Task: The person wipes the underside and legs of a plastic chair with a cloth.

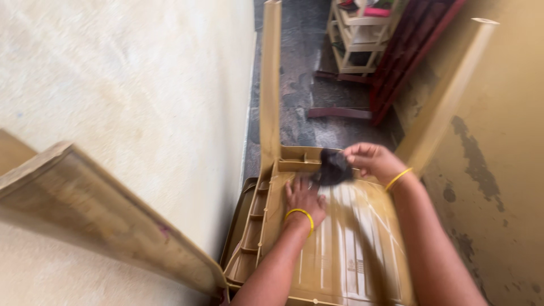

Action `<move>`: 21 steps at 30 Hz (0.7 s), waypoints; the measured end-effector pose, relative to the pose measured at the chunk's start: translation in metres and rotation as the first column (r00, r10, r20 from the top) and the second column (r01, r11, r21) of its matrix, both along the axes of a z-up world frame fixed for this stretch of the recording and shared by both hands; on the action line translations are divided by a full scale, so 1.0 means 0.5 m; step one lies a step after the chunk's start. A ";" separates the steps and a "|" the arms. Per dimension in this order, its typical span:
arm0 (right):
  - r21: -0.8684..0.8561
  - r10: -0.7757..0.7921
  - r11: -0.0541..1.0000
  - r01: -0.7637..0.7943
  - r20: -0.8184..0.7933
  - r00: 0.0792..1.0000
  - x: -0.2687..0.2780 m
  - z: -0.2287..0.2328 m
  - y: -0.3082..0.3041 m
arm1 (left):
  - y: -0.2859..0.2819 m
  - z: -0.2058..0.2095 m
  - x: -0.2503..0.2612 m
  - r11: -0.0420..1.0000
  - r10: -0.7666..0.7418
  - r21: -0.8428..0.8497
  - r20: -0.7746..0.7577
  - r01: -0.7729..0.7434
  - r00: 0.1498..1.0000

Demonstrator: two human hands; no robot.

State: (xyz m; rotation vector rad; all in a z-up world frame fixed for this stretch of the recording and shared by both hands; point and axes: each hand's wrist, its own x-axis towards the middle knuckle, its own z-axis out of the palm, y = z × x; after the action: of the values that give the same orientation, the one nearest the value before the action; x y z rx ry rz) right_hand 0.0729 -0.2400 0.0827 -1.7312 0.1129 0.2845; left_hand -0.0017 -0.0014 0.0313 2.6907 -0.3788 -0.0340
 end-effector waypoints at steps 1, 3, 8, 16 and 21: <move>-0.108 -0.057 0.993 0.056 0.001 0.998 -0.019 -0.018 -0.004 | 0.000 0.004 0.001 1.000 -0.009 0.016 0.023 0.009 1.000; -0.226 -0.293 0.920 0.319 0.145 0.945 -0.056 -0.065 -0.021 | 0.012 0.011 -0.009 0.999 -0.037 0.023 -0.037 0.038 0.999; -0.316 -0.529 0.750 0.581 0.241 0.814 -0.131 -0.129 -0.044 | 0.013 -0.003 -0.017 0.999 -0.041 -0.021 0.031 0.041 0.999; -0.525 -0.180 0.610 0.594 0.637 0.749 -0.125 -0.157 -0.055 | 0.029 -0.042 -0.022 0.981 -0.055 -0.175 0.130 0.078 0.990; -0.447 -0.355 0.755 0.480 0.338 0.872 -0.142 -0.125 -0.080 | 0.042 -0.006 -0.058 0.979 0.043 -0.200 -0.036 -0.049 0.998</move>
State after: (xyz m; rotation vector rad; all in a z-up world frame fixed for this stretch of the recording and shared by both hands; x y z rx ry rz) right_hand 0.0019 -0.2798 0.0202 -2.2017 0.4386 -0.3235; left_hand -0.0309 0.0197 0.0282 2.4955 -0.2931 -0.0232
